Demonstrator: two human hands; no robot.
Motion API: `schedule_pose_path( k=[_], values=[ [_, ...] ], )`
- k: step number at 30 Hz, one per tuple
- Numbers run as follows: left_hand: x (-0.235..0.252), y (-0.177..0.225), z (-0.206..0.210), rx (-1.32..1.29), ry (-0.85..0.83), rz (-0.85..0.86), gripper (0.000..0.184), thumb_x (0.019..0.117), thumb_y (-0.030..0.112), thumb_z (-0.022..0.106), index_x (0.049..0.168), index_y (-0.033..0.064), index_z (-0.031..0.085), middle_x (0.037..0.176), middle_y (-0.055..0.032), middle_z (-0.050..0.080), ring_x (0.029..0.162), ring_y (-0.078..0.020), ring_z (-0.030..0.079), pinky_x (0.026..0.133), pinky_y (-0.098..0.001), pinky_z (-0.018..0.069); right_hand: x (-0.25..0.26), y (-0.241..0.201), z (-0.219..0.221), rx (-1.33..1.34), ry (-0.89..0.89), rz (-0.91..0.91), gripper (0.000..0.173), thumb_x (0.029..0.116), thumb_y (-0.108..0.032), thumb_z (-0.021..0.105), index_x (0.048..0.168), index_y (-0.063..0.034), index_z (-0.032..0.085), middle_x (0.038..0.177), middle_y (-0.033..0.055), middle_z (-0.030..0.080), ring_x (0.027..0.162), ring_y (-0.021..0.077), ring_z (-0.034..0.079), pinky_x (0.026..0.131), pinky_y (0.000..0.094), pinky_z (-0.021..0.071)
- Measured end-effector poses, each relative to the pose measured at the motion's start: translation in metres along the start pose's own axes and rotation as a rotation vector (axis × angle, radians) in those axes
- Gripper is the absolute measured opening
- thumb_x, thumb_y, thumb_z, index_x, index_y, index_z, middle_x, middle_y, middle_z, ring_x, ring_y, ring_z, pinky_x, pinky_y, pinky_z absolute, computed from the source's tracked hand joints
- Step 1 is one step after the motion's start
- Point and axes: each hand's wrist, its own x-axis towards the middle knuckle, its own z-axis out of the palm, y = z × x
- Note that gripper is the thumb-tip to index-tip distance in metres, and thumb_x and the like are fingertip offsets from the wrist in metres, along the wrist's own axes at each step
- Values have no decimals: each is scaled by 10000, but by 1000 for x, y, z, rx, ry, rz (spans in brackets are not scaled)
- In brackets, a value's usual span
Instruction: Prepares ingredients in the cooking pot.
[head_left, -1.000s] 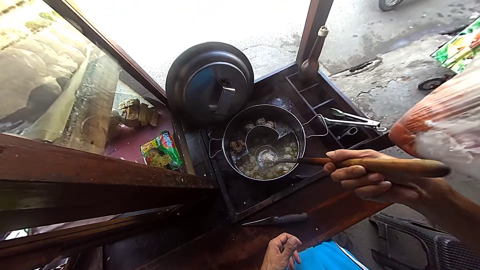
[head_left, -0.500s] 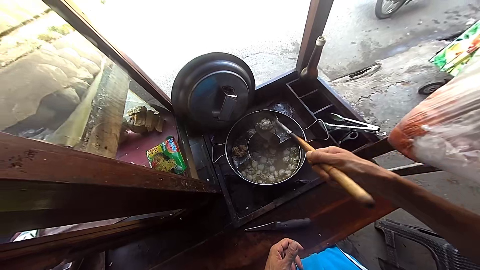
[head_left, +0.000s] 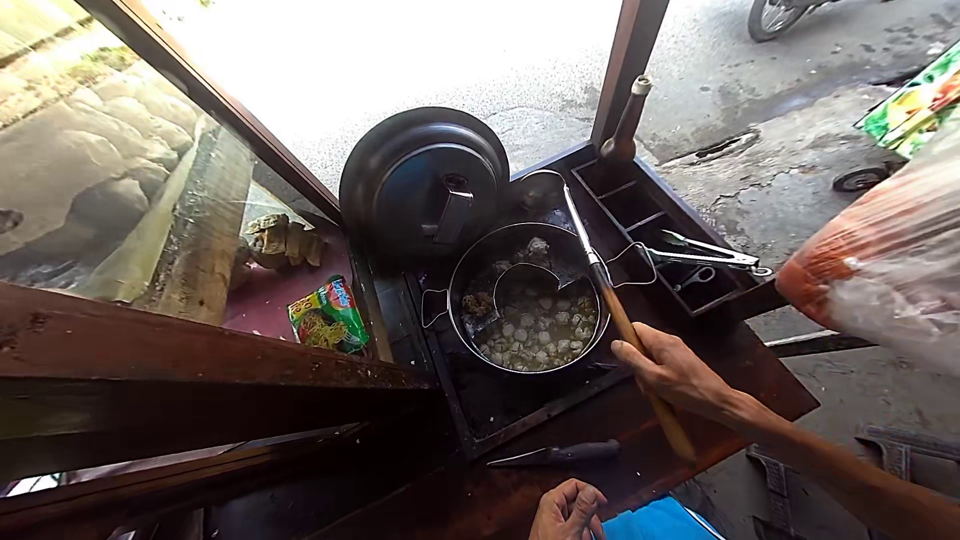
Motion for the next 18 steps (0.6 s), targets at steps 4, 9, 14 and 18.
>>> schedule_pose_path(
  k=[4,9,14,18],
  values=[
    [0,0,-2,7,-9,-14,296,1083,225,479,1099,-4,665,703,31,667,518,2,536,510,-162,465,-47,-22,-41,665,-224,71,255,1043,-268,443,875,-156,599,560,-58,512,407,10,461,384,153,404],
    [3,-1,1,26,-31,-28,292,1081,230,486,1100,7,674,704,34,671,515,1,536,512,-167,467,-78,-12,-72,883,-581,266,300,1047,-362,482,893,-164,646,588,-76,492,411,-29,443,364,123,376],
    [3,2,4,25,-42,-38,284,1081,226,485,1094,9,669,704,32,668,517,-3,539,516,-168,472,-63,-7,-33,962,-556,472,328,1074,-300,331,901,-152,567,575,-73,469,397,-28,418,360,112,355],
    [-2,1,1,25,-7,-25,274,1078,209,479,1094,12,668,700,44,670,515,8,537,514,-161,466,-41,-11,-4,1079,-395,582,336,1113,-295,313,916,-126,527,556,-62,451,385,-22,390,356,113,322]
  ],
)
